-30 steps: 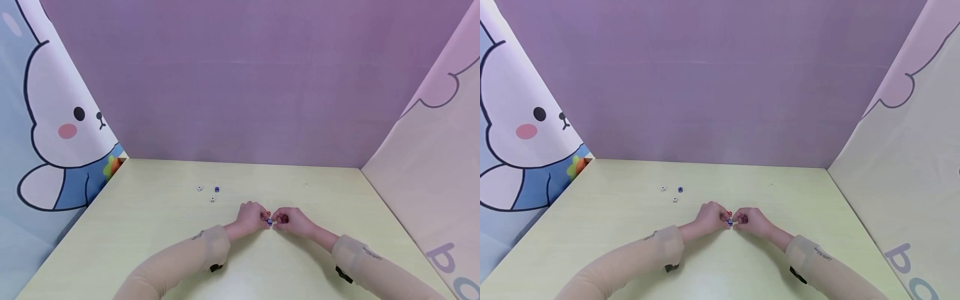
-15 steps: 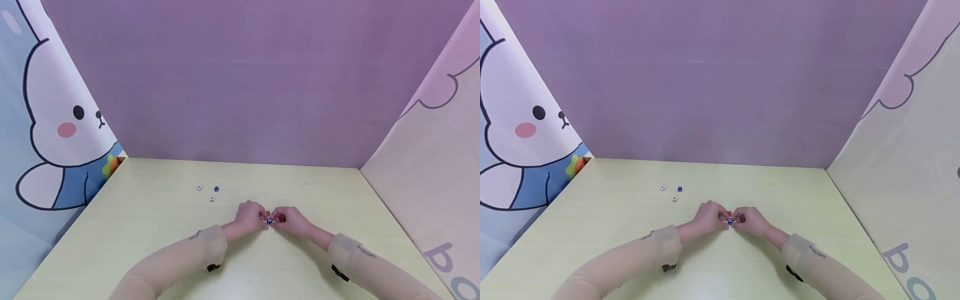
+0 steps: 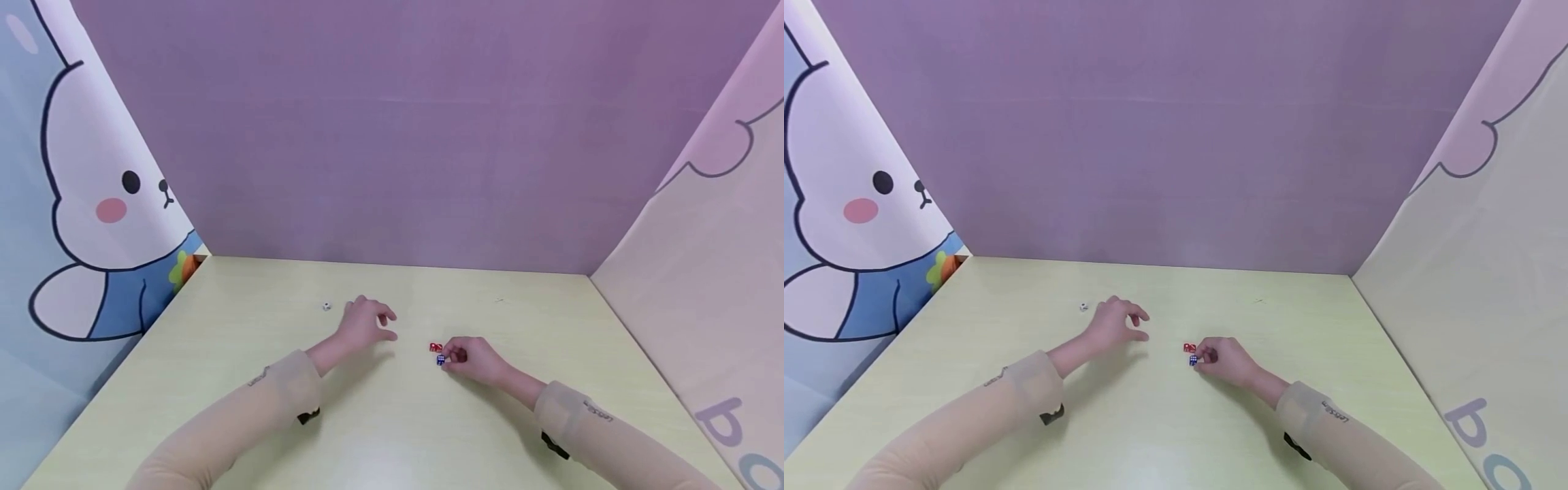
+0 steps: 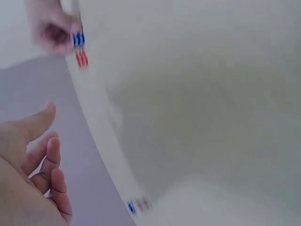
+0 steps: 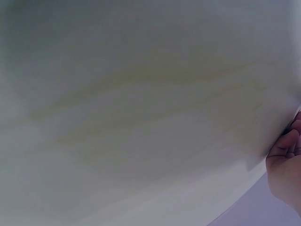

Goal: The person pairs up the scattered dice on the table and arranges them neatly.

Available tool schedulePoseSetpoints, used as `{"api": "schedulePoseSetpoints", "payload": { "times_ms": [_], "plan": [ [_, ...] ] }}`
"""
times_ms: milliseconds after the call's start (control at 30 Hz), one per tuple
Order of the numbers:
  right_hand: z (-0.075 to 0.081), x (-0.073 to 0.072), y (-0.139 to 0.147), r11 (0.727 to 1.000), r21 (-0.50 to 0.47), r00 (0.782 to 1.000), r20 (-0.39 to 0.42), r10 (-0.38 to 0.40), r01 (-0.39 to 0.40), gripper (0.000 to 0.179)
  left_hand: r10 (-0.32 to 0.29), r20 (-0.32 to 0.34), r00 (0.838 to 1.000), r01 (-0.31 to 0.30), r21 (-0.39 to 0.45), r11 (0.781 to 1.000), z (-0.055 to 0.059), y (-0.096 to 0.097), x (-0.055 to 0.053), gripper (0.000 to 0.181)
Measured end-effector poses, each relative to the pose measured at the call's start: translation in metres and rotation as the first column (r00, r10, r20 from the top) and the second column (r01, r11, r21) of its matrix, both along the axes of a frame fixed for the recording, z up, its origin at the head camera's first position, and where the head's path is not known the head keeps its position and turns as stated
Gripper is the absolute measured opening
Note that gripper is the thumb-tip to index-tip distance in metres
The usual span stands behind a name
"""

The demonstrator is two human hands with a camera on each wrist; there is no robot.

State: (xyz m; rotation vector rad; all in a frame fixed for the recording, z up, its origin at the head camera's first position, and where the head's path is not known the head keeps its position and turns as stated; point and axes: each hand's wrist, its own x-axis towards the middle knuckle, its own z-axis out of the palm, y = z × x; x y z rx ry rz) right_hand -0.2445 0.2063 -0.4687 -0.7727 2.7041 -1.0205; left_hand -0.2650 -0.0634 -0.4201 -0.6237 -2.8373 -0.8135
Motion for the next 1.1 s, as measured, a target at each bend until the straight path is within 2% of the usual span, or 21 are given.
{"api": "schedulePoseSetpoints", "payload": {
  "times_ms": [233,467,567,800,1100],
  "plan": [
    [0.000,0.000,0.001,1.000,0.004,1.000,0.000,-0.014,0.014,0.014,0.102,-0.095,0.990,-0.115,-0.135,0.984,0.003,-0.035,-0.027,0.031],
    [-0.002,-0.002,0.003,1.000,0.005,1.000,0.002,-0.014,0.014,0.014,0.143,-0.044,0.989,-0.148,-0.162,0.976,-0.009,-0.056,-0.048,0.033],
    [-0.002,-0.002,0.003,1.000,0.002,1.000,0.005,-0.012,0.012,0.014,0.156,-0.035,0.987,-0.159,-0.197,0.967,-0.015,-0.063,-0.055,0.031],
    [-0.001,-0.002,0.002,1.000,-0.024,1.000,0.003,0.006,-0.005,0.013,0.170,-0.022,0.985,-0.171,-0.233,0.957,-0.022,-0.068,-0.064,0.023],
    [-0.002,-0.002,0.003,1.000,-0.027,1.000,-0.008,0.002,-0.003,0.013,0.176,0.002,0.984,-0.171,-0.233,0.957,-0.028,-0.059,-0.067,0.014]
  ]
}}
